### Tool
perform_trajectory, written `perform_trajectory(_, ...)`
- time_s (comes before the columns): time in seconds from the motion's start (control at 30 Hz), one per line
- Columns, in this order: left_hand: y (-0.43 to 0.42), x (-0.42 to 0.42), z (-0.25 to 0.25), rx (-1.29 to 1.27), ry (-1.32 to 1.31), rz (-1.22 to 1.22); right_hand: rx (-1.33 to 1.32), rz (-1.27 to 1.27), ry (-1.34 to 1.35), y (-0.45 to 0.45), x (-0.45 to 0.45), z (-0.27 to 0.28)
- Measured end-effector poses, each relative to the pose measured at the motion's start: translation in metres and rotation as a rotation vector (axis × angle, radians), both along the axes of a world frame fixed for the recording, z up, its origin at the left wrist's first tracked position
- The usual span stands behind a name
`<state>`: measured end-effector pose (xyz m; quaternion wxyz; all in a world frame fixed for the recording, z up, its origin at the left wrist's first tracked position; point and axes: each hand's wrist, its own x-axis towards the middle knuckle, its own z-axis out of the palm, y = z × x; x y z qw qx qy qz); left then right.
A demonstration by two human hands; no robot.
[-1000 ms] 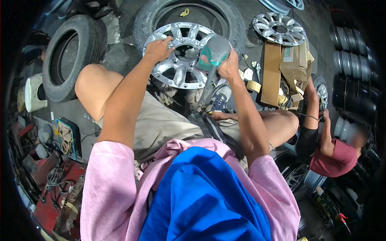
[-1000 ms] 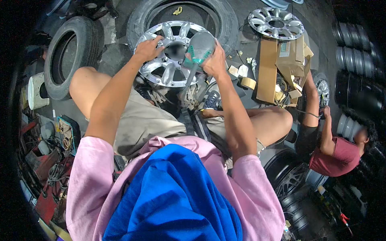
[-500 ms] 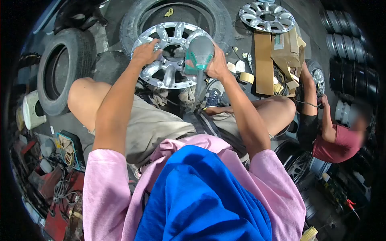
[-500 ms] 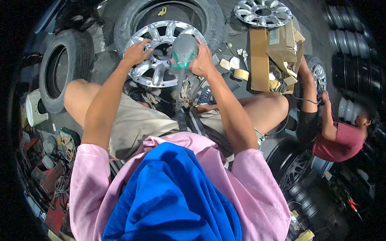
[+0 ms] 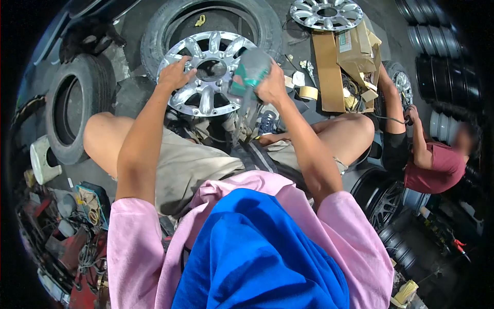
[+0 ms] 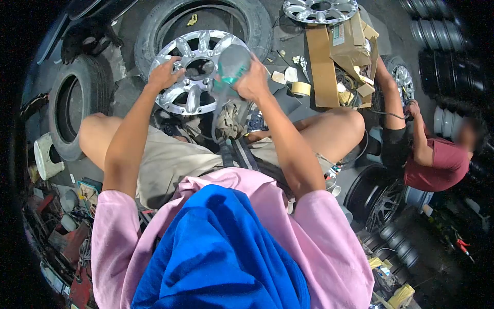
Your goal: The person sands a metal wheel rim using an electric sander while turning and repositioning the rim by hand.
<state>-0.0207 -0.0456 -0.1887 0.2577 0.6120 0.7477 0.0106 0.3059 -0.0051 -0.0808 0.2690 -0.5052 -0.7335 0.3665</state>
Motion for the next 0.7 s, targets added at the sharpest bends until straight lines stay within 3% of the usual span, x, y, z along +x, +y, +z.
perform_trajectory(0.07, -0.001, -0.003, -0.005, 0.025, -0.012, -0.014, -0.049, 0.046, 0.038, -0.023, 0.014, 0.007)
perform_trajectory(0.27, 0.002, 0.003, 0.006, -0.042, 0.029, -0.012, -0.02, -0.353, 0.21, -0.062, 0.037, -0.027)
perform_trajectory(0.43, 0.004, 0.002, 0.01, -0.062, 0.005, -0.009, 0.069, -0.401, 0.167, -0.059, 0.037, -0.022)
perform_trajectory(0.53, 0.004, 0.007, 0.015, -0.09, 0.031, 0.014, -0.026, -0.343, 0.272, -0.066, 0.026, -0.02)
perform_trajectory(0.7, 0.003, 0.006, 0.011, -0.08, 0.046, -0.007, 0.209, -0.434, 0.109, -0.059, 0.018, -0.02)
